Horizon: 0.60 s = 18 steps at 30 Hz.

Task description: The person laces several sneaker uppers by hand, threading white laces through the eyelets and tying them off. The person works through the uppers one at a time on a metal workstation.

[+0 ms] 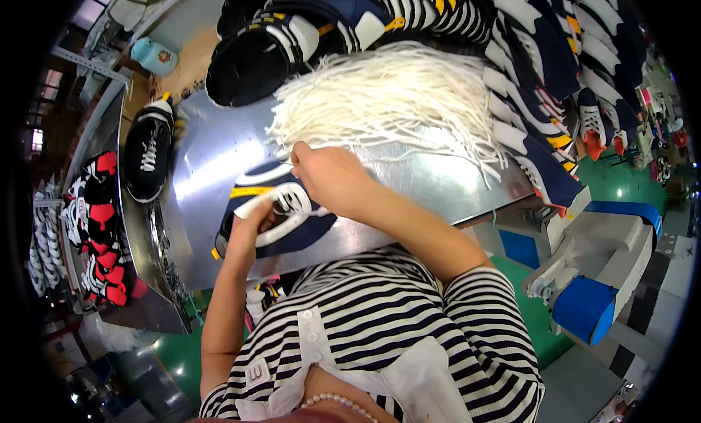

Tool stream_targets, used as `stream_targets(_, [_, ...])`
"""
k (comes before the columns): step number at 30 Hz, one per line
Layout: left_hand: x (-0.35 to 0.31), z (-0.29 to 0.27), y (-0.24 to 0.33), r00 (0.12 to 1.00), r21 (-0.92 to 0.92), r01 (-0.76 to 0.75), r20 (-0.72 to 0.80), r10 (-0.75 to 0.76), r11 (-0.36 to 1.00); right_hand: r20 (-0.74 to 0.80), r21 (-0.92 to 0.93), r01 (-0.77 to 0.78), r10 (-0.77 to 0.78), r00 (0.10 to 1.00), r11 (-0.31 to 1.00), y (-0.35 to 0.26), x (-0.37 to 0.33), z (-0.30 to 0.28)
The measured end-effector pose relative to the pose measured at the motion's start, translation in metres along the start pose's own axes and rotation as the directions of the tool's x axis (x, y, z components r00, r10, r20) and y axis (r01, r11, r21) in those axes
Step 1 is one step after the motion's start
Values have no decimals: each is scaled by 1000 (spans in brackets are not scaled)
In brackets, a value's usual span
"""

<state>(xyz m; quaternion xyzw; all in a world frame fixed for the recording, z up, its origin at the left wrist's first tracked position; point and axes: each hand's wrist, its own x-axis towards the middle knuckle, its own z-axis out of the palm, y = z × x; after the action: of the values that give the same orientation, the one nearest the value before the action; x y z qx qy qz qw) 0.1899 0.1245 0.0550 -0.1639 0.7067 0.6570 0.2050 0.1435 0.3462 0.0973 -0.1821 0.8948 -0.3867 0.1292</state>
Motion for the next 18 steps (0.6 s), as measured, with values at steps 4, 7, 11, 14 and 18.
stream_targets(4, [0,1,-6,962,206,-268,5,273,941,-122,240,43,-14,992,970,27,11,67])
stream_targets(7, [2,21,-1,941,149,-310,-94,326,939,-286,123,137,-97,953,983,27,0,69])
stream_targets(11, [10,14,-8,958,126,-274,-46,282,953,-379,104,261,-204,903,960,36,8,90])
stream_targets(14, [-8,1,16,982,-121,60,187,-37,991,-310,32,39,-27,950,999,28,9,90])
stream_targets(18, [-87,-51,66,933,-588,-236,86,350,774,-251,-54,-51,36,967,997,31,25,95])
